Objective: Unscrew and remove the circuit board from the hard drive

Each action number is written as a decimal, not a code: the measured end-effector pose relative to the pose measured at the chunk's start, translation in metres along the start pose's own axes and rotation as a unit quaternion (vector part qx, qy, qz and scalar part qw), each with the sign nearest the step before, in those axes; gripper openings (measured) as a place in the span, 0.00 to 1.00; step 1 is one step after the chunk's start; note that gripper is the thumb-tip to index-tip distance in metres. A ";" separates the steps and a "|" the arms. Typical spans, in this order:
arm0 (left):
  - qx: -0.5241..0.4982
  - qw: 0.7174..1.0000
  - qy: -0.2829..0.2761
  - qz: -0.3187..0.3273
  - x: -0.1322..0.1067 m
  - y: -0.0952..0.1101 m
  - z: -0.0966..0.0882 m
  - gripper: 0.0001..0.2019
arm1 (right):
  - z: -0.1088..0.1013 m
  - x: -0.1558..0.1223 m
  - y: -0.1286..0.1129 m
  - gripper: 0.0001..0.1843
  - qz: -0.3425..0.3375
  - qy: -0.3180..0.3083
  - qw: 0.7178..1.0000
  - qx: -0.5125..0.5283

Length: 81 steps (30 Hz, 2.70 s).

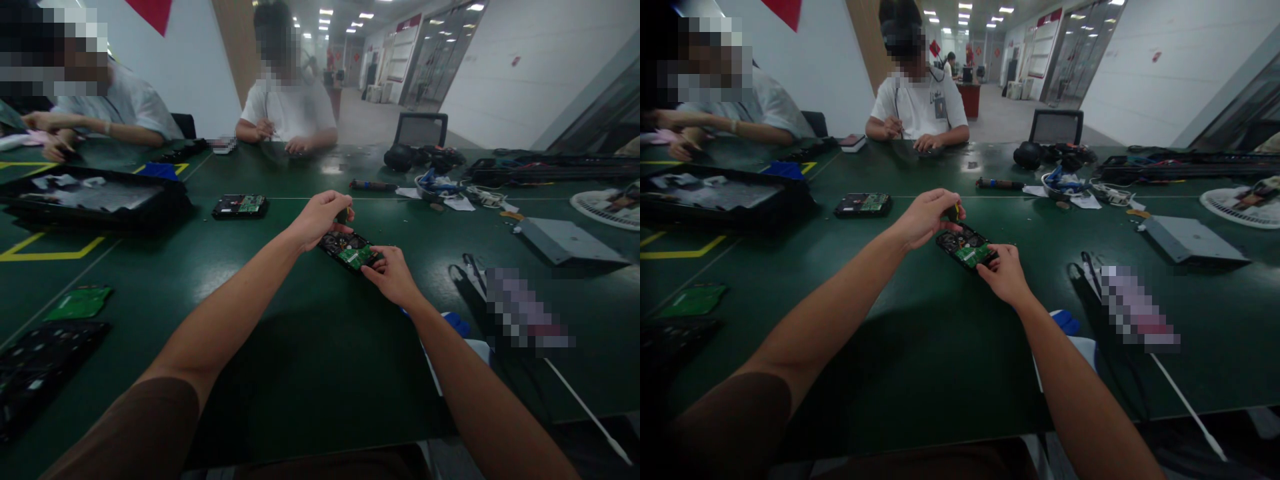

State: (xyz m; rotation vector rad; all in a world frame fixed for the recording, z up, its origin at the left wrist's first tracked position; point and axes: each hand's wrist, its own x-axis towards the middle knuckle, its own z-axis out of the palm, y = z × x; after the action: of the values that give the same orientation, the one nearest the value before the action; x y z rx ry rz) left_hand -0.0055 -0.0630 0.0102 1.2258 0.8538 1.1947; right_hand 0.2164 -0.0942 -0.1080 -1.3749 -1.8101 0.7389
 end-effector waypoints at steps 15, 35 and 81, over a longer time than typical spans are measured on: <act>0.035 0.995 -0.092 -0.010 -0.006 0.004 -0.006 0.13 | 0.000 -0.001 -0.005 0.28 -0.006 0.006 1.000 0.001; 0.003 0.994 -0.094 -0.056 -0.001 0.004 -0.014 0.12 | -0.001 0.000 -0.002 0.29 -0.002 0.000 1.000 -0.009; -0.023 0.999 -0.019 -0.021 -0.006 0.009 0.003 0.04 | -0.003 -0.002 -0.005 0.29 0.001 -0.002 1.000 -0.002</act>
State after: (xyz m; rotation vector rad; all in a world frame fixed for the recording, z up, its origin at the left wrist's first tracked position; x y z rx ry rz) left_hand -0.0062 -0.0700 0.0183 1.1828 0.8160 1.1479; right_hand 0.2160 -0.0976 -0.1025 -1.3786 -1.8140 0.7405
